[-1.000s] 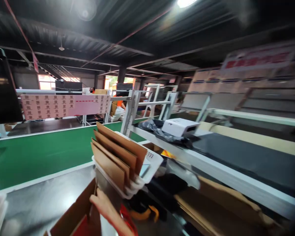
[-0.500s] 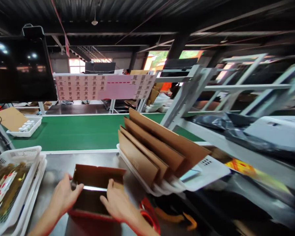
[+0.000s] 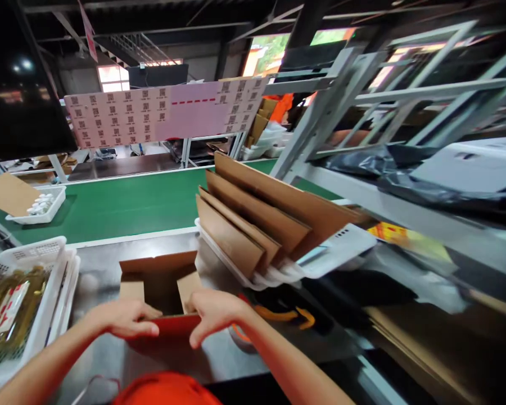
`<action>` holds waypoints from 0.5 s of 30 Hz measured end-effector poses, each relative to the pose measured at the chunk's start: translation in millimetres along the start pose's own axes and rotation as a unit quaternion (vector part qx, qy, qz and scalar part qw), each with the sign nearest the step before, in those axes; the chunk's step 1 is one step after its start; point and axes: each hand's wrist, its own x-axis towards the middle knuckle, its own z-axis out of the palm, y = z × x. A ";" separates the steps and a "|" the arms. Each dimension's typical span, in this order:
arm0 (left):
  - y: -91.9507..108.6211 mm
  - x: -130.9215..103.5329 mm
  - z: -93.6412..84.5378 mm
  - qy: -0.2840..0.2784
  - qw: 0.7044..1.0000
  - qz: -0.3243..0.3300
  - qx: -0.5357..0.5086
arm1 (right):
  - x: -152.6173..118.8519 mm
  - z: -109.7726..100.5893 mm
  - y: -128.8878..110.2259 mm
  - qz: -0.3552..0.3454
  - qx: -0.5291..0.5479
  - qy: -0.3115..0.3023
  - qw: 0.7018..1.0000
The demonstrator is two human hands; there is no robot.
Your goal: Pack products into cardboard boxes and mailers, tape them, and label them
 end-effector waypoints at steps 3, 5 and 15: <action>-11.6 16.7 -9.7 0.021 0.976 0.101 0.189 | 10.8 -5.3 1.6 -0.049 -0.072 0.020 0.996; -28.1 30.4 -8.6 0.121 0.938 0.089 0.313 | 20.1 2.8 7.9 -0.026 -0.069 0.129 0.989; -90.7 2.5 39.2 0.216 0.945 -0.015 0.244 | 43.3 72.8 61.3 -0.036 0.009 0.413 0.910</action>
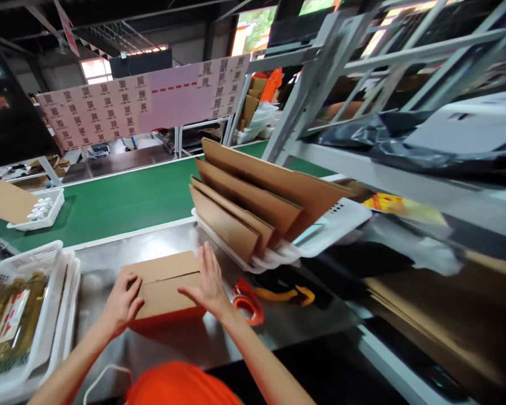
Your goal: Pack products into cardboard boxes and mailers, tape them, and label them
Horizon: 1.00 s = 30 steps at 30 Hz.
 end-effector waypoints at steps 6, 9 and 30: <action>-17.0 -34.9 -11.4 -0.032 0.979 -0.114 -0.166 | 2.8 -4.9 -3.6 -0.084 0.061 -0.191 0.976; -11.8 -41.9 -3.9 0.026 0.960 -0.167 -0.223 | -7.5 -1.6 -11.7 -0.089 0.078 -0.178 0.977; -13.9 -25.1 -4.3 -0.035 0.998 -0.036 -0.048 | -91.9 -10.1 132.6 0.440 -0.076 -0.079 0.891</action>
